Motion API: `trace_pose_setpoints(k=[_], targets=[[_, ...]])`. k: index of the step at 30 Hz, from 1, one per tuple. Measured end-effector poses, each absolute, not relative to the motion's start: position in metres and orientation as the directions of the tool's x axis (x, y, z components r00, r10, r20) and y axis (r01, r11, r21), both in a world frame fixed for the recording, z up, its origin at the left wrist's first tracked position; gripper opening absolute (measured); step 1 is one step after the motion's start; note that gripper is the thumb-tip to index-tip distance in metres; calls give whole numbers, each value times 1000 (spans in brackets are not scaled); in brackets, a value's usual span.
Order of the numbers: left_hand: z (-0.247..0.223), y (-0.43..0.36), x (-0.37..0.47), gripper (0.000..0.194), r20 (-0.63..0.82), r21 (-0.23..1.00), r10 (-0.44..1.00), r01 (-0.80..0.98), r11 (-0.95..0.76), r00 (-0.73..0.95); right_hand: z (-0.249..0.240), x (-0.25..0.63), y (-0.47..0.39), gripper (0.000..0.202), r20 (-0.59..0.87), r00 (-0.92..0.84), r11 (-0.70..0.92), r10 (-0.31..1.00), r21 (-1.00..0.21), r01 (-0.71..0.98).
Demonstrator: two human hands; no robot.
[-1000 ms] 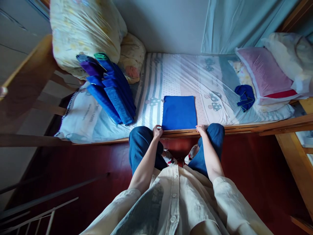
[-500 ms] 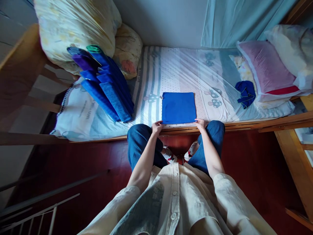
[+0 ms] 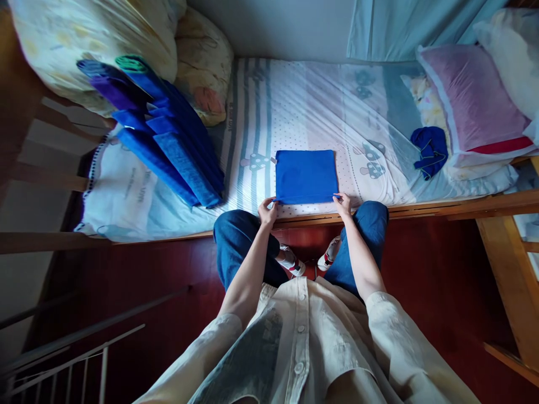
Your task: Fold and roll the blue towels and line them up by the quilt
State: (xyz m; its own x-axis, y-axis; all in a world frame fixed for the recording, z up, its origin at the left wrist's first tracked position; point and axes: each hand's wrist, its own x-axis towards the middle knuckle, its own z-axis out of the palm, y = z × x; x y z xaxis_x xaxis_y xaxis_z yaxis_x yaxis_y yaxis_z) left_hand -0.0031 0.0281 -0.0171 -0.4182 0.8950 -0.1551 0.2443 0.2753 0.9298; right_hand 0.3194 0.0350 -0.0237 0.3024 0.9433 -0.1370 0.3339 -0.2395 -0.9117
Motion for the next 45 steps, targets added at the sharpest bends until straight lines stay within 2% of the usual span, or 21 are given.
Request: trace_pose_setpoints(k=[3, 6, 9, 12, 16, 24, 39, 45], targets=[[-14, 29, 0, 20, -265, 923, 896, 174, 343, -357, -23, 316, 38, 29, -175, 325, -284, 929, -901, 328], [-7, 29, -2, 23, -319, 863, 876, 271, 426, -362, -20, 316, 38, 28, -205, 356, -337, 912, -869, 362], [0, 27, -6, 18, -285, 796, 877, 414, 441, -387, -15, 317, 37, 25, -229, 370, -377, 900, -835, 401], [3, 22, -8, 15, -268, 755, 868, 469, 458, -418, -10, 317, 33, 18, -239, 379, -399, 894, -809, 432], [3, 14, -8, 13, -280, 724, 850, 484, 492, -445, -6, 316, 27, 11, -239, 391, -422, 889, -758, 497], [4, 9, -6, 9, -275, 711, 841, 490, 505, -466, -3, 316, 24, 22, -217, 369, -406, 904, -710, 576], [-10, 16, -11, 15, -313, 643, 819, 528, 555, -481, -22, 314, 31, 23, -241, 419, -467, 875, -649, 601], [-14, 22, -13, 21, -318, 610, 803, 539, 580, -504, -27, 315, 39, 21, -318, 471, -562, 823, -576, 593]])
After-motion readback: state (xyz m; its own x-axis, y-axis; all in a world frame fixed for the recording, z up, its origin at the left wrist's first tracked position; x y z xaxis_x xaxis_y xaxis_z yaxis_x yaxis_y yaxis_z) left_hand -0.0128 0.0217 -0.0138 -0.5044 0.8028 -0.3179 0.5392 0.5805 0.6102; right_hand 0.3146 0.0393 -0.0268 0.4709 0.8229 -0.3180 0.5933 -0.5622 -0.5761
